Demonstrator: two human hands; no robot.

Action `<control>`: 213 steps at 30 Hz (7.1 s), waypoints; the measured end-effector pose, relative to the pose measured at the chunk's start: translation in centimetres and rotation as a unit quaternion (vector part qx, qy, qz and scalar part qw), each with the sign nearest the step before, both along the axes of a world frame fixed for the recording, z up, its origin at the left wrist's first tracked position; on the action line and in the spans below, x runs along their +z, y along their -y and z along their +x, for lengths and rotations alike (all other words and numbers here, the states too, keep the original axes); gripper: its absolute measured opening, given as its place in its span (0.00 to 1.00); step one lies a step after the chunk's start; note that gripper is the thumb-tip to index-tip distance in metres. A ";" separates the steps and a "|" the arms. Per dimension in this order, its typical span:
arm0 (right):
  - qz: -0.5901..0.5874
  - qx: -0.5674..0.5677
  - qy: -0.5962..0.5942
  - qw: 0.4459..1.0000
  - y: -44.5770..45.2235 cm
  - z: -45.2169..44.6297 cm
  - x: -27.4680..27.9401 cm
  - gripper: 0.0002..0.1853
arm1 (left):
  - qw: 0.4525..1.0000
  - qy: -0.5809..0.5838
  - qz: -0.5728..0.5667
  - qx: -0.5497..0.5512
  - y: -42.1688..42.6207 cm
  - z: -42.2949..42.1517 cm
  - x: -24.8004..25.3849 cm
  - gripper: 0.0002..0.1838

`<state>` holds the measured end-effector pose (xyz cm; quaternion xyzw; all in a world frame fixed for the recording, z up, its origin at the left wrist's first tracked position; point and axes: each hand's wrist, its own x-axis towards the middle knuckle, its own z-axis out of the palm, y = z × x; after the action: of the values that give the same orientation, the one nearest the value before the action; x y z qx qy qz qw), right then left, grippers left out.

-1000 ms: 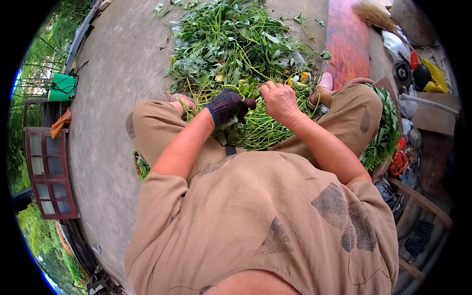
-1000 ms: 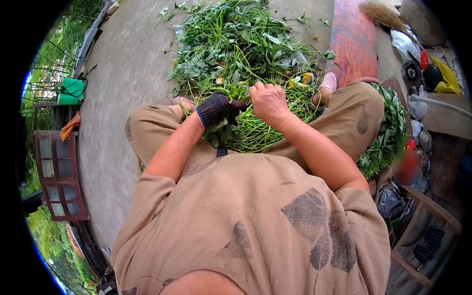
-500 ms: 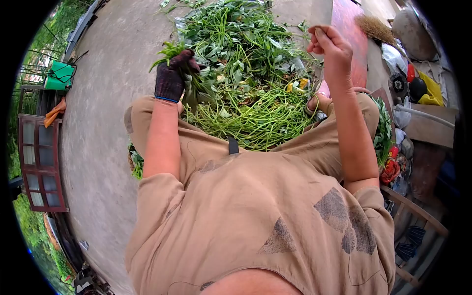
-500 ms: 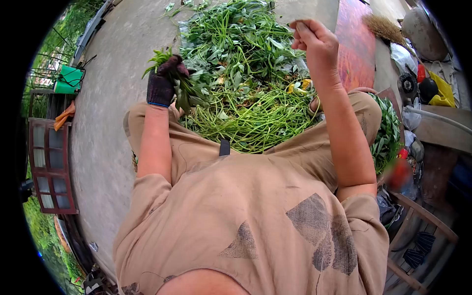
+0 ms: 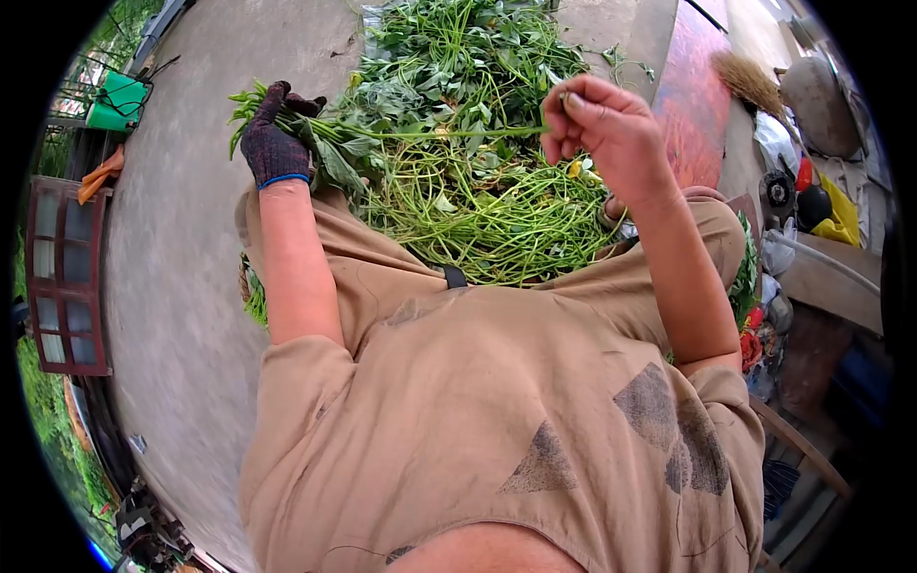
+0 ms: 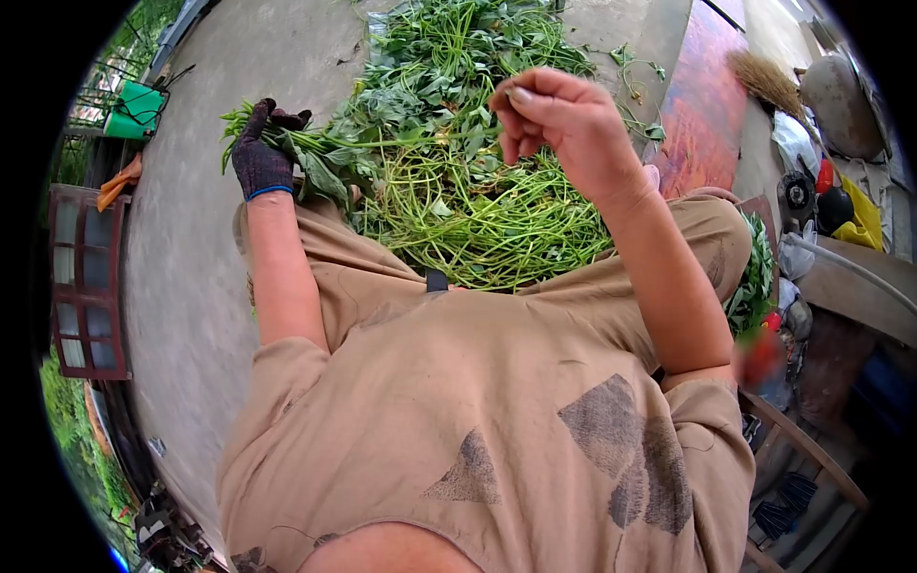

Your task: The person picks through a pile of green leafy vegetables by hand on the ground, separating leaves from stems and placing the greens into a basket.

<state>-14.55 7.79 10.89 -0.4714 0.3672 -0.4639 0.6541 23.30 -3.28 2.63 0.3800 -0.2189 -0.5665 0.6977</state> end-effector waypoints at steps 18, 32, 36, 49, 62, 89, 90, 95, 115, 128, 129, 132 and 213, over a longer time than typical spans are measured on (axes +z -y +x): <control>0.203 0.194 -0.778 0.562 -6.0 -9.8 -22.6 0.14 | 0.996 -0.047 0.074 -0.028 0.9 -1.5 -0.8 0.06; -0.086 0.132 -0.714 0.682 0.5 2.0 -24.6 0.11 | 0.998 0.023 0.054 -0.019 -0.5 -3.5 0.4 0.06; -0.081 0.185 -0.710 0.675 3.1 4.0 -26.0 0.11 | 0.994 0.051 0.097 0.012 0.4 -3.7 -0.4 0.08; 0.040 0.275 -0.638 0.718 8.0 7.9 -34.1 0.20 | 0.968 0.147 0.202 -0.036 3.5 -7.1 -0.9 0.07; 0.177 -0.168 -0.553 0.797 19.4 2.5 -33.3 0.27 | 0.950 0.174 0.218 -0.140 4.2 -8.8 -2.6 0.07; -0.069 0.207 -0.737 0.640 8.7 -0.1 -33.6 0.13 | 0.934 0.168 0.212 -0.232 3.0 -11.5 -2.2 0.11; -0.036 0.252 -0.743 0.619 8.3 -0.5 -35.4 0.13 | 0.932 0.178 0.210 -0.236 3.0 -11.6 -2.3 0.11; 0.100 0.040 -0.639 0.761 8.3 -3.3 -37.8 0.13 | 0.929 0.176 0.228 -0.232 2.9 -13.1 -1.8 0.12; 0.426 -0.017 -0.621 0.657 16.5 -7.6 -44.6 0.18 | 0.897 0.216 0.303 -0.241 4.5 -16.3 -2.5 0.13; 0.307 -0.229 -0.641 0.666 17.2 -18.3 -31.7 0.12 | 0.919 0.185 0.220 -0.271 3.2 -15.2 -1.2 0.12; 0.301 -0.231 -0.562 0.735 17.1 -19.6 -30.6 0.10 | 0.921 0.173 0.217 -0.272 3.0 -15.0 -1.3 0.11; 0.210 -0.281 -0.484 0.802 18.6 -21.9 -25.6 0.08 | 0.931 0.144 0.189 -0.278 2.4 -14.9 -1.3 0.09; 0.025 -0.081 -0.602 0.794 -2.9 -11.4 -11.0 0.16 | 0.400 0.641 -0.454 -0.473 -6.5 -14.1 -3.4 0.08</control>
<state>-25.98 10.73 -0.16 -0.6075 0.7351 -0.1286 0.2722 9.22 3.19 -0.78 0.0947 -0.9714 -0.2135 0.0437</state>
